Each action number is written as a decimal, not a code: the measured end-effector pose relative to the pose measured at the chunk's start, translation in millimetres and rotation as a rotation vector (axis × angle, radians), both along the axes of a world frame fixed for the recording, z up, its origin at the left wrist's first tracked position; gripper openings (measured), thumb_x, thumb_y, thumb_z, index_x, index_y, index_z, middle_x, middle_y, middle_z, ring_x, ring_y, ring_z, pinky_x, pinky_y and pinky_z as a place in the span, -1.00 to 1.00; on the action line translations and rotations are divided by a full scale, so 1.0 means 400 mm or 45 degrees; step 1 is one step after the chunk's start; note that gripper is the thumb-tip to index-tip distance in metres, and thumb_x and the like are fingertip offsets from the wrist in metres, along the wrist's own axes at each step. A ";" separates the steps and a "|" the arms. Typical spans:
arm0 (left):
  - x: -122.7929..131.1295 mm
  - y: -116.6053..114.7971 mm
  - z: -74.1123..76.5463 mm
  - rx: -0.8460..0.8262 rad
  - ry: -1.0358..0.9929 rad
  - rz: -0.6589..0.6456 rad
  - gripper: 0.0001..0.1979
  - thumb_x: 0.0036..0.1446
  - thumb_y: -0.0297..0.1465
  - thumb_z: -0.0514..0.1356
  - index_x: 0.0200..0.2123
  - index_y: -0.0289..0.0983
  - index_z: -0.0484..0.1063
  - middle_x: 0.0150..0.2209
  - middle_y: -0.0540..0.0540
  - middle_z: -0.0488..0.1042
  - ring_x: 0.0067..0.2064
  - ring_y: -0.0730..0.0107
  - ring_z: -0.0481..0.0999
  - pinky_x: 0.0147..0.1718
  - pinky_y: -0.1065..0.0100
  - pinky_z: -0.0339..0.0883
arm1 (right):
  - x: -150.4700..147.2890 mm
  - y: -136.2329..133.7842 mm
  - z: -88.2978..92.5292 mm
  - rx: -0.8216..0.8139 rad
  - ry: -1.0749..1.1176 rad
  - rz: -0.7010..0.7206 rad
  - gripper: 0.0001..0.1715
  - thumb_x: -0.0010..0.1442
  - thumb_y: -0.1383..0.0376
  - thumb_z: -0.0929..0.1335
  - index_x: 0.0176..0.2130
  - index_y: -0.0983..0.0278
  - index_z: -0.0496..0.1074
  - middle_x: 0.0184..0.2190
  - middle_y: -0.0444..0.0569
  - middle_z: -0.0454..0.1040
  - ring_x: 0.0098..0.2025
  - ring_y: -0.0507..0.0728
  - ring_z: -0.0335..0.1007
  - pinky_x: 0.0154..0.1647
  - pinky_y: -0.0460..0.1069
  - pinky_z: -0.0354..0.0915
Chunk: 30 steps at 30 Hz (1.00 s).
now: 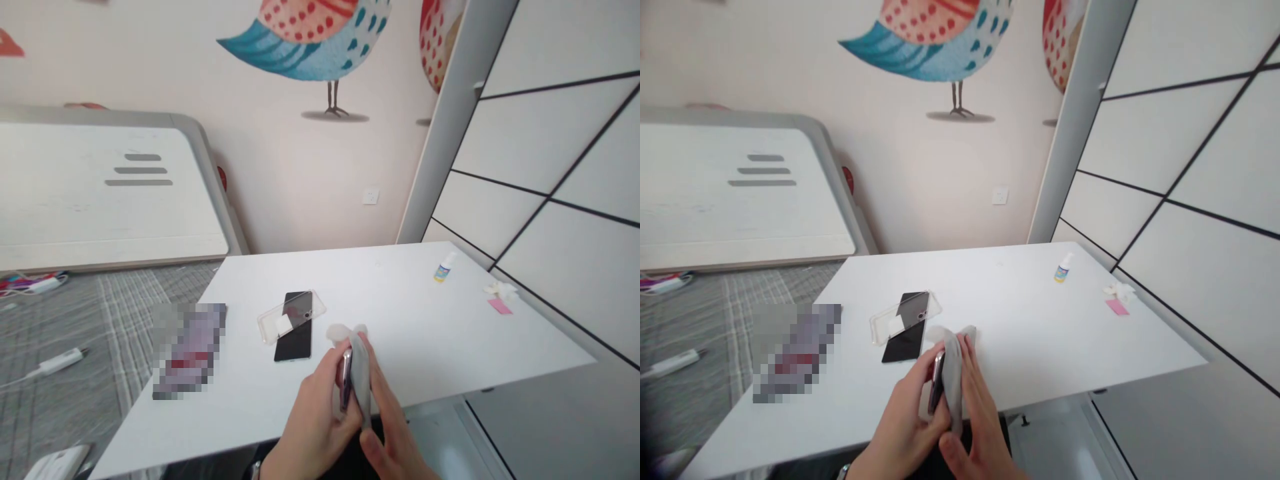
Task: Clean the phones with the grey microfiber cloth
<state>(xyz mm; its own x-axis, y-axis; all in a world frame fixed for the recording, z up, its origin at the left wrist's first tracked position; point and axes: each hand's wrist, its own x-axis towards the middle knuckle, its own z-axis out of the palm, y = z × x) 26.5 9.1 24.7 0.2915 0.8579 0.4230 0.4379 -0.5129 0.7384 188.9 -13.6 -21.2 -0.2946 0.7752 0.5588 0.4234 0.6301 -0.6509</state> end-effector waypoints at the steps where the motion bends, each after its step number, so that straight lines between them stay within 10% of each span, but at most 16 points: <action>1: 0.000 0.008 0.006 0.063 0.018 -0.006 -0.33 0.19 -0.57 0.12 0.35 -0.09 0.17 0.11 -0.11 0.56 0.01 0.30 0.64 -0.02 0.33 0.55 | -0.003 -0.005 -0.005 -0.068 0.071 -0.016 -0.11 0.51 -0.12 0.02 0.55 0.27 -0.30 0.58 0.11 -0.26 0.58 0.32 -0.31 0.50 0.27 -0.02; 6: 0.003 0.050 0.016 0.325 0.095 0.035 -0.52 0.39 -0.48 0.10 0.33 -0.16 0.29 -0.07 -0.13 0.57 -0.16 0.33 0.61 -0.17 0.36 0.55 | -0.008 0.000 -0.034 -0.267 0.415 -0.076 -0.27 0.54 0.14 0.19 0.54 0.00 -0.16 0.56 -0.07 -0.09 0.55 0.21 -0.08 0.49 0.17 0.09; 15: 0.033 0.099 -0.024 0.414 0.105 0.133 -0.77 0.39 -0.37 0.08 0.00 -0.27 0.48 -0.13 -0.20 0.63 -0.14 0.19 0.65 -0.16 0.24 0.55 | 0.021 0.087 0.080 0.307 0.063 -0.147 -0.42 0.44 0.31 0.26 0.39 0.08 0.25 0.41 -0.01 0.30 0.50 0.30 0.04 0.46 0.36 0.13; 21: 0.034 0.114 -0.095 0.415 0.152 0.175 -0.80 0.43 -0.31 0.16 -0.19 -0.32 0.48 -0.34 -0.03 0.57 -0.35 0.38 0.59 -0.32 0.31 0.52 | 0.041 0.110 0.092 0.517 -0.147 -0.109 -0.37 0.39 0.38 0.29 0.39 0.17 0.27 0.30 0.07 0.43 0.39 0.31 0.25 0.41 0.34 0.23; 30: 0.031 0.086 -0.104 0.404 0.173 0.087 -0.87 0.42 -0.44 0.16 -0.20 -0.29 0.50 -0.27 -0.05 0.59 -0.26 0.37 0.62 -0.24 0.31 0.55 | 0.118 0.126 0.082 0.647 -0.236 -0.147 -0.58 0.40 0.44 0.25 0.14 0.23 0.50 -0.10 0.07 0.64 -0.07 0.21 0.57 -0.07 0.11 0.55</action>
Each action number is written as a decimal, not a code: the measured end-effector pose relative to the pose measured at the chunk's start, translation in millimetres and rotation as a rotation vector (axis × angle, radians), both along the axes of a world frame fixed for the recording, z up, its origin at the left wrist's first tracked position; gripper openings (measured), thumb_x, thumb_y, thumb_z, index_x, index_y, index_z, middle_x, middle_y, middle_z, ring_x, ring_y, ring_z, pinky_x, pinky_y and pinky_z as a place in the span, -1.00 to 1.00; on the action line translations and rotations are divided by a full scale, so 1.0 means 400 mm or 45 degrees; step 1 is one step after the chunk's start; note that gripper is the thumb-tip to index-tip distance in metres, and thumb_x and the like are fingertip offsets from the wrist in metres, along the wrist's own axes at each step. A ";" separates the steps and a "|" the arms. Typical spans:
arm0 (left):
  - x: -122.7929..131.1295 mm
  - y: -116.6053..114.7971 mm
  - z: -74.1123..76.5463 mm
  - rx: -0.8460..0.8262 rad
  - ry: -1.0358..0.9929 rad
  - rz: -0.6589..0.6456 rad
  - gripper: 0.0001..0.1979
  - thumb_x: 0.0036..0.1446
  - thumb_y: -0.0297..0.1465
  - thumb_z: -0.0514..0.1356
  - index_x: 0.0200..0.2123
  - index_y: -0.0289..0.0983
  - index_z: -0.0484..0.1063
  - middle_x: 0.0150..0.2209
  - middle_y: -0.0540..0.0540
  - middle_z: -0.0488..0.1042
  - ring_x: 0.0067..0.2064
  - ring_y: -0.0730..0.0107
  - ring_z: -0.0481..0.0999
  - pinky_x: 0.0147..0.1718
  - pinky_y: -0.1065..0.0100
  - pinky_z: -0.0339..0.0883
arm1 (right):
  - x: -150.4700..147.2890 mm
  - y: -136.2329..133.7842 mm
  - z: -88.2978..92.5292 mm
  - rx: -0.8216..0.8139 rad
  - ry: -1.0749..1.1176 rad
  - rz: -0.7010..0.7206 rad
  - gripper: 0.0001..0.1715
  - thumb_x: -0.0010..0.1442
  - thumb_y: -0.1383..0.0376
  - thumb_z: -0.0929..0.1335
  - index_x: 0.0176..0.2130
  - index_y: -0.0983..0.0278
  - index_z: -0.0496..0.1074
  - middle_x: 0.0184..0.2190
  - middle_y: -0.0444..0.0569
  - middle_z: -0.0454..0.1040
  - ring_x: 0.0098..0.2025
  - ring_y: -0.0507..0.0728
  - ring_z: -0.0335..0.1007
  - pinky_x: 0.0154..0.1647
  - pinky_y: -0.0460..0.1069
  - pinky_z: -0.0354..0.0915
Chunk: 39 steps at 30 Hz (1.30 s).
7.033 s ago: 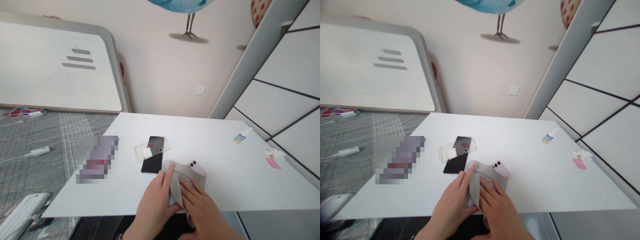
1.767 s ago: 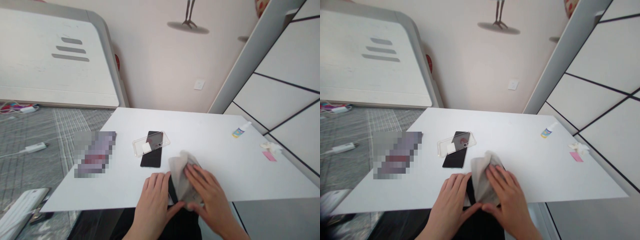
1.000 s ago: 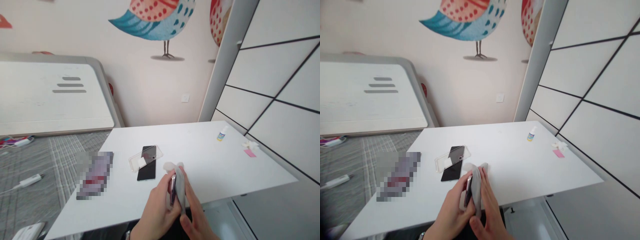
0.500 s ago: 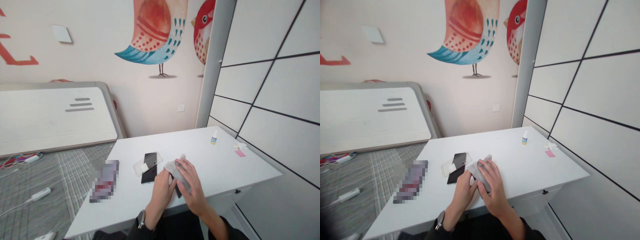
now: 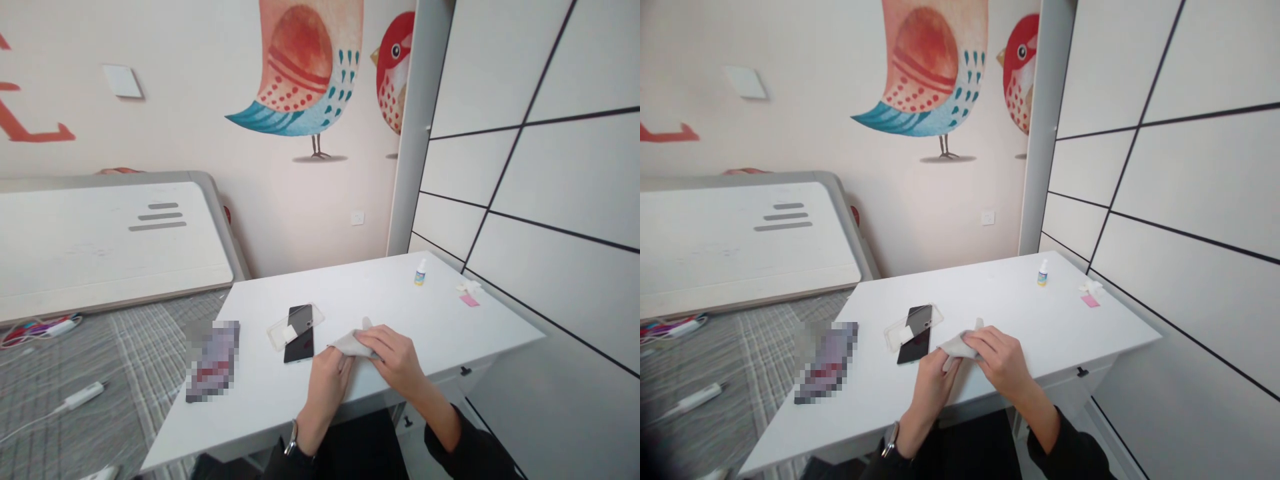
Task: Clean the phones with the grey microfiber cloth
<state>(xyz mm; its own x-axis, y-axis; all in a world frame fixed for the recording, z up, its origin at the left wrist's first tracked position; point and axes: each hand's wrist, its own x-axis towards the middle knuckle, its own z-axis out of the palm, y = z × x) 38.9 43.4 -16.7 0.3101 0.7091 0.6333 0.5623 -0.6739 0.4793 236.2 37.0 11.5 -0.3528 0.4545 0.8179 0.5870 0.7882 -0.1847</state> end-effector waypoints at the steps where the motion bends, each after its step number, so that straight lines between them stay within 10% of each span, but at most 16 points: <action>1: -0.002 -0.010 0.000 -0.008 0.003 -0.032 -0.87 0.41 -0.47 0.15 -0.17 -0.27 0.51 -0.21 -0.10 0.61 -0.20 0.34 0.64 -0.19 0.31 0.56 | 0.003 -0.010 -0.010 0.009 -0.019 0.012 -0.58 0.41 0.45 0.23 0.11 0.23 0.52 -0.12 0.06 0.65 -0.10 0.19 0.59 -0.10 0.08 0.56; 12: -0.057 -0.084 -0.017 -0.184 0.320 -0.184 -0.55 0.12 -0.73 0.12 0.01 -0.24 0.51 0.01 -0.19 0.60 0.01 0.11 0.64 0.01 0.16 0.58 | -0.020 -0.114 -0.111 -0.315 -0.213 -0.189 -0.59 0.50 0.25 0.24 0.21 0.24 0.50 0.11 0.11 0.62 0.12 0.23 0.59 0.13 0.13 0.54; 23: -0.086 -0.128 0.001 -0.179 0.556 -0.334 -0.49 0.32 -0.54 0.20 0.31 -0.21 0.32 0.31 -0.22 0.42 0.37 0.08 0.37 0.35 -0.01 0.30 | -0.026 0.002 -0.155 -0.567 -0.448 -0.307 -0.39 0.54 0.16 0.15 0.46 0.26 0.16 0.43 0.15 0.24 0.44 0.30 0.21 0.37 0.37 0.25; 28: -0.130 -0.156 0.011 -0.224 0.546 -0.125 -0.41 0.24 -0.66 0.14 0.27 -0.10 0.39 0.30 -0.21 0.41 0.37 -0.03 0.36 0.36 -0.23 0.21 | -0.032 0.016 -0.155 -0.572 -0.488 -0.238 -0.37 0.52 0.26 0.13 0.48 0.25 0.10 0.45 0.16 0.21 0.49 0.34 0.09 0.38 0.46 0.18; 31: -0.121 -0.180 0.010 -0.283 0.469 0.073 -0.50 0.23 -0.35 0.38 0.22 -0.07 0.42 0.31 -0.24 0.35 0.31 -0.15 0.39 0.31 -0.34 0.24 | -0.056 -0.025 -0.158 -0.541 -0.546 -0.083 -0.34 0.49 0.26 0.21 0.49 0.13 0.09 0.45 0.01 0.22 0.49 0.27 0.11 0.44 0.37 0.16; 34: -0.089 -0.186 -0.009 -0.329 0.368 0.220 -0.30 0.01 -0.18 0.53 0.20 -0.11 0.41 0.27 -0.28 0.37 0.23 -0.17 0.44 0.17 -0.23 0.43 | -0.063 -0.048 -0.161 -0.490 -0.625 0.023 -0.28 0.47 0.30 0.23 0.51 0.06 0.02 0.46 -0.08 0.20 0.48 0.19 0.15 0.45 0.26 0.19; 39: -0.075 -0.176 -0.046 -0.338 0.280 0.296 -0.56 0.09 -0.39 0.46 0.03 -0.15 0.46 0.30 -0.27 0.34 0.25 -0.10 0.44 0.16 -0.06 0.48 | -0.038 -0.001 -0.175 -0.366 -0.624 -0.160 -0.29 0.48 0.21 0.24 0.51 0.08 0.01 0.44 -0.04 0.23 0.42 0.31 0.26 0.35 0.34 0.29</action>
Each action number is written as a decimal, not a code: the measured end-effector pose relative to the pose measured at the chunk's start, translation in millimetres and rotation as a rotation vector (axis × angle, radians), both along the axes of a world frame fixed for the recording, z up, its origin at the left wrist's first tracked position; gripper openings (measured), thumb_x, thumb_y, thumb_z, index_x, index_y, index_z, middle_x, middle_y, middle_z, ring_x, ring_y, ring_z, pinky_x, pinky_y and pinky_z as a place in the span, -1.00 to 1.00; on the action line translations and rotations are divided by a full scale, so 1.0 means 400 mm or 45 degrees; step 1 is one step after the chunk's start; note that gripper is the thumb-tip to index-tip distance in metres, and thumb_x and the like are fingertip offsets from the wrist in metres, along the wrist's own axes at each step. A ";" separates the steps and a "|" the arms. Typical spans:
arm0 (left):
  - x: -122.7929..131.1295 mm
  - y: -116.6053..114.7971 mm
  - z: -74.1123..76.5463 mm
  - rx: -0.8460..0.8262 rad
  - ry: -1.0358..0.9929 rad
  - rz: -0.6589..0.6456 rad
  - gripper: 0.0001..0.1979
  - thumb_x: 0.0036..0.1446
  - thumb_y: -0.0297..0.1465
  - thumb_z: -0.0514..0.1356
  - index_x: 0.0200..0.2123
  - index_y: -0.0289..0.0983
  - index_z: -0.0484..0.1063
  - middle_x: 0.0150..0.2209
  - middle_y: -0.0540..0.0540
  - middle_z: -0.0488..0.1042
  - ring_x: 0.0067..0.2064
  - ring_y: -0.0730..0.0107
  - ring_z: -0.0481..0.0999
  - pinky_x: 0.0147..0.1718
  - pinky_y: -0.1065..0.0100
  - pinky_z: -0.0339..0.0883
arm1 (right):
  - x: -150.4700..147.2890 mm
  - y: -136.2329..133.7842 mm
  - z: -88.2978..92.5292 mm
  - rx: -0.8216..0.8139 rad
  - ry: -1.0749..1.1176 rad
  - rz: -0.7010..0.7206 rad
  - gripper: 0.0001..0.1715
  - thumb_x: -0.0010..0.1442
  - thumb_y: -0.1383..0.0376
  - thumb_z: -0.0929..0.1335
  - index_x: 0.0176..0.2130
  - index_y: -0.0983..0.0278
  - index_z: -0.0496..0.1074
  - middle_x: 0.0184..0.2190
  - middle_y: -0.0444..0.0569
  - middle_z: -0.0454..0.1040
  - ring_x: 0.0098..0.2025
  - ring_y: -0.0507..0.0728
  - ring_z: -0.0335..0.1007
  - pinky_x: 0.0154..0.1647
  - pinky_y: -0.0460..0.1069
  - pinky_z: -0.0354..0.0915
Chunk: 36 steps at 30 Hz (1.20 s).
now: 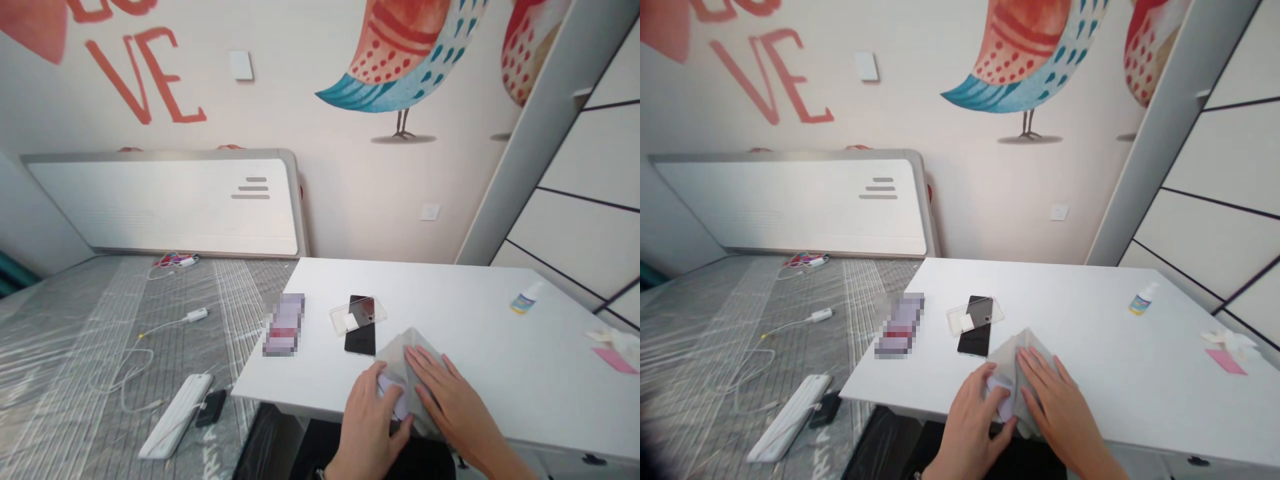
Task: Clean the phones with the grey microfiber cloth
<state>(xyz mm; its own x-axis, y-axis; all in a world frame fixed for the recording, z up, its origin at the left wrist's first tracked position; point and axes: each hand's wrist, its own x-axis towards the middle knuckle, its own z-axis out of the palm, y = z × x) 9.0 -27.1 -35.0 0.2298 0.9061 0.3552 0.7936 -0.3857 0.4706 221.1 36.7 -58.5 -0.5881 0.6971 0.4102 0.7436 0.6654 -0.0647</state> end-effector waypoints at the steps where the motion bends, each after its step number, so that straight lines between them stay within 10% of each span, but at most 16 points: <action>1: -0.006 0.001 -0.003 -0.010 -0.011 -0.009 -0.54 0.09 -0.40 0.45 0.04 -0.14 0.45 0.33 -0.27 0.31 0.28 -0.10 0.43 0.16 -0.05 0.48 | -0.001 0.006 -0.002 0.044 0.021 -0.046 -0.28 0.48 0.18 0.25 0.51 0.11 0.01 0.43 -0.01 0.24 0.41 0.35 0.27 0.32 0.36 0.31; 7: -0.050 -0.001 -0.002 -0.184 -0.078 -0.051 -0.07 0.03 -0.55 0.40 0.40 -0.10 0.09 0.43 -0.32 0.18 0.40 -0.10 0.31 0.29 -0.05 0.38 | -0.018 -0.011 -0.003 -0.012 -0.054 0.228 -0.24 0.43 0.08 0.33 0.49 0.00 0.07 0.41 -0.08 0.27 0.36 0.30 0.35 0.30 0.28 0.36; 11: -0.060 -0.005 0.003 -0.218 -0.098 -0.025 -0.08 0.08 -0.44 0.44 0.41 -0.11 0.07 0.42 -0.32 0.19 0.37 -0.09 0.36 0.29 -0.05 0.39 | -0.001 0.002 -0.013 0.097 0.055 -0.060 -0.35 0.46 0.10 0.27 0.45 0.11 0.22 0.36 0.02 0.36 0.34 0.38 0.38 0.28 0.34 0.36; 14: -0.059 -0.005 0.010 -0.159 -0.056 -0.033 -0.07 0.08 -0.49 0.42 0.43 -0.16 0.04 0.41 -0.34 0.22 0.38 -0.06 0.36 0.28 0.01 0.40 | -0.010 -0.005 -0.021 0.010 0.034 0.112 -0.34 0.45 0.15 0.29 0.45 0.06 0.20 0.40 -0.05 0.31 0.39 0.31 0.30 0.37 0.28 0.27; 21: -0.102 -0.014 0.013 0.086 0.091 -0.137 -0.20 0.17 -0.23 0.44 0.37 -0.25 0.17 0.32 -0.36 0.39 0.24 -0.05 0.53 0.12 0.06 0.55 | 0.093 0.011 -0.034 -0.045 0.134 -0.126 -0.42 0.49 0.07 0.23 0.40 0.10 0.30 0.37 -0.03 0.35 0.35 0.30 0.36 0.30 0.29 0.39; 27: -0.132 0.020 -0.010 0.309 0.154 -0.252 -0.61 0.49 -0.15 0.05 0.19 -0.24 0.40 0.07 -0.27 0.63 0.06 0.02 0.67 -0.02 0.09 0.61 | 0.116 -0.005 -0.016 -0.124 0.473 -0.275 -0.50 0.54 0.15 0.15 0.20 0.15 0.53 0.19 -0.02 0.55 0.23 0.27 0.52 0.23 0.24 0.48; 36: -0.048 0.082 0.021 0.077 -0.035 0.018 -0.69 0.48 -0.31 0.09 0.20 -0.22 0.39 -0.39 -0.04 0.65 -0.40 0.25 0.69 -0.42 0.38 0.50 | -0.083 -0.034 -0.010 0.012 0.431 -0.235 -0.18 0.47 0.25 0.25 0.54 0.28 -0.12 0.51 0.17 0.01 0.48 0.39 0.07 0.32 0.31 0.37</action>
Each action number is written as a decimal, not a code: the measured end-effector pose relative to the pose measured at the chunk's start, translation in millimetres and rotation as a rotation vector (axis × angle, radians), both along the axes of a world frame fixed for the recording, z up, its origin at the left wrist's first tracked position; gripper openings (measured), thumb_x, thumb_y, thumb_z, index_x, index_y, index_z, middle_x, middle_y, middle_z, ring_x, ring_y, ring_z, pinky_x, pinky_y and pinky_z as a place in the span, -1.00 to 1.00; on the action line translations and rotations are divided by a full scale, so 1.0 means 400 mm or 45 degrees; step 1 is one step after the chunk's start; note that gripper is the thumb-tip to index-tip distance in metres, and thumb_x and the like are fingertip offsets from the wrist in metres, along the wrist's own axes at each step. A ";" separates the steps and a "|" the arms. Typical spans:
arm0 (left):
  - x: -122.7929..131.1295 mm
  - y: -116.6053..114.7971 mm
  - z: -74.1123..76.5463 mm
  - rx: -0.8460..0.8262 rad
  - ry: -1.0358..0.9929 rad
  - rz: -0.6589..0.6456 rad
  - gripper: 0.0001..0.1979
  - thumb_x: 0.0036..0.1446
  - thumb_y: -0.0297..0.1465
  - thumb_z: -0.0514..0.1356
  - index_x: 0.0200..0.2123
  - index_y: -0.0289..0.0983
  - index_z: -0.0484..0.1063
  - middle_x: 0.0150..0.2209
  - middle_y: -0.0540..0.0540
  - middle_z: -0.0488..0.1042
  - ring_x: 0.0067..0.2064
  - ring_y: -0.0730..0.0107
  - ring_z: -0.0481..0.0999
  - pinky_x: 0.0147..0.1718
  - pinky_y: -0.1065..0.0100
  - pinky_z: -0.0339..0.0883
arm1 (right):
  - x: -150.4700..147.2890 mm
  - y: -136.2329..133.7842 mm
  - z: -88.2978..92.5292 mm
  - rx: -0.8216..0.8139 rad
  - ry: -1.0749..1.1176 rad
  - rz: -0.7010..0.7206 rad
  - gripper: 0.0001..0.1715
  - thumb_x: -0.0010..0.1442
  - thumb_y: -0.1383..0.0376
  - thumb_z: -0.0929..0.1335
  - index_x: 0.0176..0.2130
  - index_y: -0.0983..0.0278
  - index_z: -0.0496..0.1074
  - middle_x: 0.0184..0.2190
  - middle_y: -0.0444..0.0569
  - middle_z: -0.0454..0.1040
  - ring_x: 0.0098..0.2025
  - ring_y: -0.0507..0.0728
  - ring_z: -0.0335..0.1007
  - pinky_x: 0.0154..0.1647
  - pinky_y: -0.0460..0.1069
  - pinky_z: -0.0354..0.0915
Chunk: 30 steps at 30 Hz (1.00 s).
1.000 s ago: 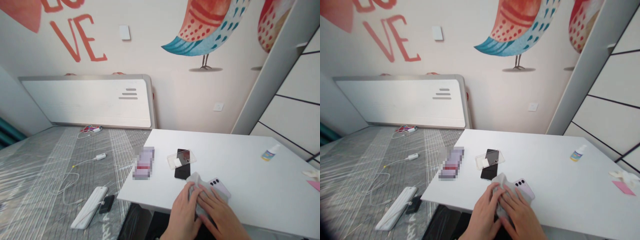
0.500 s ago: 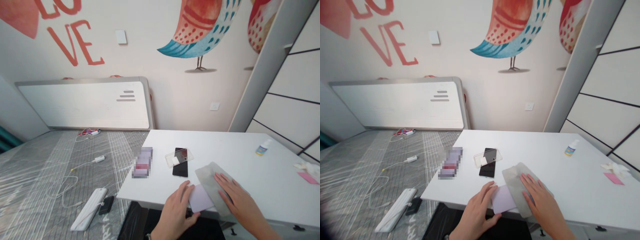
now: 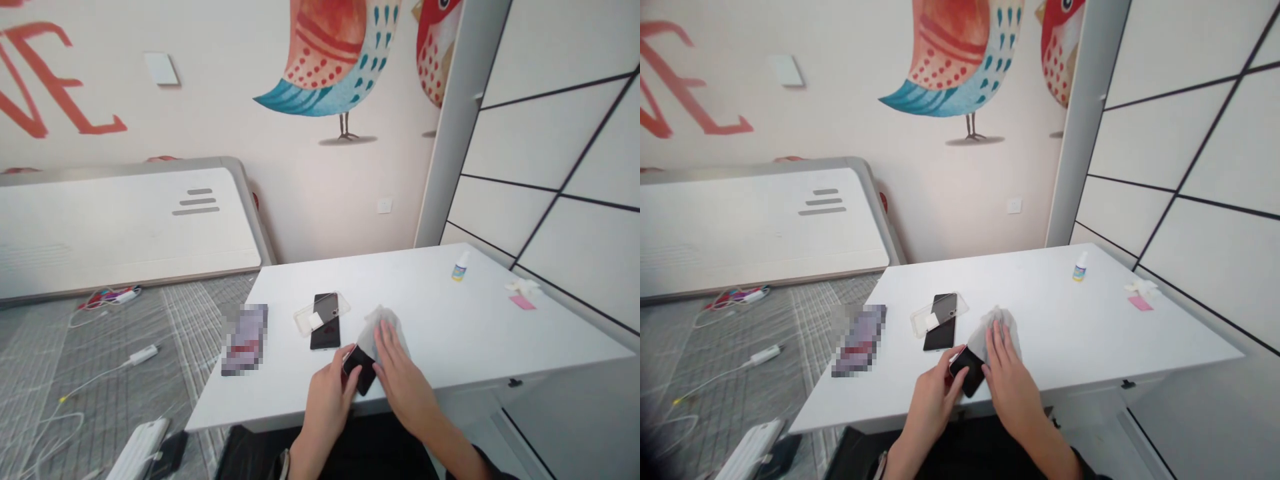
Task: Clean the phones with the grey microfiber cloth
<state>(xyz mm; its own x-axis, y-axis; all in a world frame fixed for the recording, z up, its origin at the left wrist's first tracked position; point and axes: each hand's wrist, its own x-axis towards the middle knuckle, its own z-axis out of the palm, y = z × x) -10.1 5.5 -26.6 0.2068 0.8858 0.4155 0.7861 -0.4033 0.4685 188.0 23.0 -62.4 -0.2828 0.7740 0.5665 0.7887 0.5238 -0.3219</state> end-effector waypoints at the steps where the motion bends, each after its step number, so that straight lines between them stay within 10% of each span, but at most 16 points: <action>1: 0.006 0.003 -0.002 -0.022 -0.016 0.029 -0.69 0.47 -0.31 0.10 0.18 -0.24 0.40 -0.42 -0.03 0.64 -0.42 0.24 0.68 -0.44 0.37 0.50 | -0.014 -0.013 -0.001 0.016 -0.032 0.050 -0.20 0.44 0.28 0.27 0.53 0.29 -0.06 0.51 0.15 0.01 0.50 0.39 0.04 0.35 0.31 0.35; 7: 0.012 0.021 -0.013 -0.051 -0.031 0.079 -0.63 0.44 -0.32 0.08 0.23 -0.28 0.43 -0.08 -0.21 0.68 -0.13 0.13 0.72 -0.16 0.21 0.58 | 0.106 0.002 0.007 0.033 -0.136 0.127 -0.41 0.35 0.53 0.16 0.14 0.18 0.55 0.16 -0.03 0.59 0.14 0.14 0.58 0.14 0.05 0.54; 10: 0.007 0.023 -0.009 -0.036 -0.004 0.069 -0.63 0.45 -0.34 0.05 0.21 -0.27 0.45 0.04 -0.21 0.64 -0.02 0.15 0.69 -0.05 0.19 0.56 | 0.240 0.085 0.041 -0.004 -0.125 -0.089 -0.49 0.35 0.49 0.17 0.03 0.22 0.59 -0.02 0.08 0.68 -0.05 0.25 0.67 0.00 0.18 0.59; 13: 0.007 0.019 -0.005 -0.020 0.059 0.092 -0.62 0.45 -0.35 0.04 0.22 -0.26 0.46 -0.01 -0.21 0.64 -0.03 0.11 0.67 -0.07 0.18 0.56 | 0.308 0.146 0.085 -0.018 -0.105 -0.221 -0.55 0.37 0.41 0.20 0.07 0.30 0.57 0.13 0.25 0.58 0.20 0.43 0.50 0.25 0.46 0.35; 17: 0.013 0.014 -0.005 -0.016 0.142 0.111 -0.65 0.42 -0.39 0.06 0.18 -0.27 0.47 -0.08 -0.21 0.61 -0.03 0.06 0.63 -0.04 0.12 0.53 | 0.241 0.145 0.116 -0.130 -0.153 0.008 -0.45 0.45 0.19 0.26 0.35 0.24 0.35 0.44 0.17 0.23 0.47 0.41 0.11 0.48 0.50 -0.09; 22: 0.011 0.006 0.009 -0.032 0.213 0.058 -0.69 0.40 -0.43 0.10 0.14 -0.26 0.47 -0.08 -0.19 0.52 -0.09 0.14 0.62 -0.13 0.20 0.55 | 0.122 0.136 0.122 -0.380 -0.268 0.517 0.09 0.18 -0.26 0.46 0.48 0.03 0.12 0.50 0.01 0.13 0.49 0.31 0.08 0.49 0.22 0.04; 27: -0.062 0.045 0.070 -0.014 0.238 -0.050 -0.77 0.36 -0.33 0.22 0.06 -0.08 0.51 0.02 -0.08 0.49 -0.20 0.37 0.63 -0.17 0.38 0.54 | 0.113 0.163 0.142 -0.474 -0.266 0.622 0.04 0.05 -0.30 0.51 0.33 0.09 0.38 0.30 0.11 0.39 0.34 0.38 0.25 0.39 0.25 0.15; 30: -0.147 0.124 0.101 0.063 0.250 0.103 -0.54 0.37 -0.25 0.20 0.28 -0.20 0.34 0.22 -0.29 0.41 0.19 -0.03 0.51 0.16 0.00 0.43 | 0.120 0.159 0.154 -0.485 -0.245 0.606 0.04 -0.08 -0.30 0.57 0.21 0.17 0.48 0.11 0.15 0.44 0.16 0.40 0.34 0.19 0.22 0.29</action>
